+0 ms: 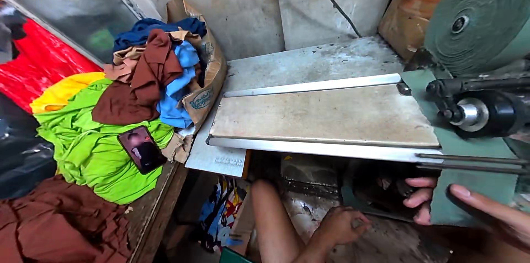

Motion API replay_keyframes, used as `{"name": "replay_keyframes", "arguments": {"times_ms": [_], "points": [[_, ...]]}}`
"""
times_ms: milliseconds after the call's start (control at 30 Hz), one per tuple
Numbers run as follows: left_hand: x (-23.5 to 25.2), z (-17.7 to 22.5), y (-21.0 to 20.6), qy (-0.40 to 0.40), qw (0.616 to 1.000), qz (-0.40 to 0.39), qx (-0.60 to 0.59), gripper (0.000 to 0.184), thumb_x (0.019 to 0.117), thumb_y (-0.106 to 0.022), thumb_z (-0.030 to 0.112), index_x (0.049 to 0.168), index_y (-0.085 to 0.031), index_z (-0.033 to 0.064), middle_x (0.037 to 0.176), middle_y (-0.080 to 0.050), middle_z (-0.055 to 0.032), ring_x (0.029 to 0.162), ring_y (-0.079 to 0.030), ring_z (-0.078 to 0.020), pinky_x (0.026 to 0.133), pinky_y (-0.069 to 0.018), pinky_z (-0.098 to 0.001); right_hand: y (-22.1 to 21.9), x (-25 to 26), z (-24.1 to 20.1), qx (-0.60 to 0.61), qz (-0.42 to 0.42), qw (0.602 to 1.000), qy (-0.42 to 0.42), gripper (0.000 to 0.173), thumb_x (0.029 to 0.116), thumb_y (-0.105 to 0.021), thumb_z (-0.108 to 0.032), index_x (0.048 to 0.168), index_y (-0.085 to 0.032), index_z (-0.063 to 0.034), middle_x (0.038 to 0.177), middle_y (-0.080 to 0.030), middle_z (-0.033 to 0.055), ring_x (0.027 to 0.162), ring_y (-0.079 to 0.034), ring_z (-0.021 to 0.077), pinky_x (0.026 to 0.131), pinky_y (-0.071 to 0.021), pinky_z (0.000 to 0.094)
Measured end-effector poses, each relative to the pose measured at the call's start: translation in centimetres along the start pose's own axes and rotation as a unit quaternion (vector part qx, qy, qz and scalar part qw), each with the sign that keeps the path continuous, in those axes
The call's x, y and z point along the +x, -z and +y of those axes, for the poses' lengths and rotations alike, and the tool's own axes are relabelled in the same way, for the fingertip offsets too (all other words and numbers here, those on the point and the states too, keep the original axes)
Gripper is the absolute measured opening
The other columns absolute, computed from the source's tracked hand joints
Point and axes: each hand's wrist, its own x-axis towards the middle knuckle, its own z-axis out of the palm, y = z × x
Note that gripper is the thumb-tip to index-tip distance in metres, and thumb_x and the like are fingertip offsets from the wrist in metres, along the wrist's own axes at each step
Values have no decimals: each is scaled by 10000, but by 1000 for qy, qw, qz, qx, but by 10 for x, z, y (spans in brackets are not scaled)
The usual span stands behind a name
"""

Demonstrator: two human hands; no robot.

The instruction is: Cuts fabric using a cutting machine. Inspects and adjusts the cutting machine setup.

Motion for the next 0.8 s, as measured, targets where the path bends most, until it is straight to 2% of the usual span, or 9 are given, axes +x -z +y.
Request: {"name": "replay_keyframes", "arguments": {"times_ms": [233, 367, 467, 600, 800], "points": [[0, -1, -1, 9, 1000, -16, 2, 298, 1015, -619, 241, 1229, -706, 52, 1215, -712, -136, 1172, -665, -259, 1070, -493, -465, 1, -2, -1, 13, 3, 1000, 5, 537, 1029, -511, -526, 1334, -649, -106, 1032, -765, 144, 890, -758, 313, 850, -638, 471], [-3, 0, -2, 52, 998, -33, 4, 329, 1010, -623, 296, 1255, -696, 89, 1265, -694, -109, 1213, -646, -229, 1097, -485, -448, -2, -3, -4, 23, -14, 1000, 10, 536, 1039, -505, -514, 1354, -643, -104, 1067, -759, 140, 916, -752, 288, 851, -635, 453], [-3, 0, -4, 65, 997, -33, 11, 338, 994, -637, 310, 1255, -702, 105, 1265, -700, -86, 1207, -651, -202, 1101, -489, -429, -5, -5, -10, 20, -11, 1000, -17, 567, 1038, -501, -520, 1364, -621, -73, 1095, -750, 159, 949, -746, 305, 880, -625, 479], [1, 2, -6, 75, 996, -44, 14, 355, 977, -662, 312, 1242, -712, 80, 1213, -715, -122, 1167, -668, -248, 1072, -504, -457, -5, -6, -13, 26, -7, 999, -25, 562, 1050, -486, -496, 1362, -603, -44, 1112, -744, 171, 959, -745, 315, 888, -620, 494], [4, -2, -8, 70, 996, -56, 9, 390, 989, -644, 332, 1257, -694, 53, 1210, -711, -141, 1149, -678, -254, 1058, -514, -462, -2, -7, -11, 27, -13, 999, -29, 541, 1061, -470, -473, 1369, -599, -48, 1137, -735, 189, 996, -737, 337, 921, -605, 516]]}}
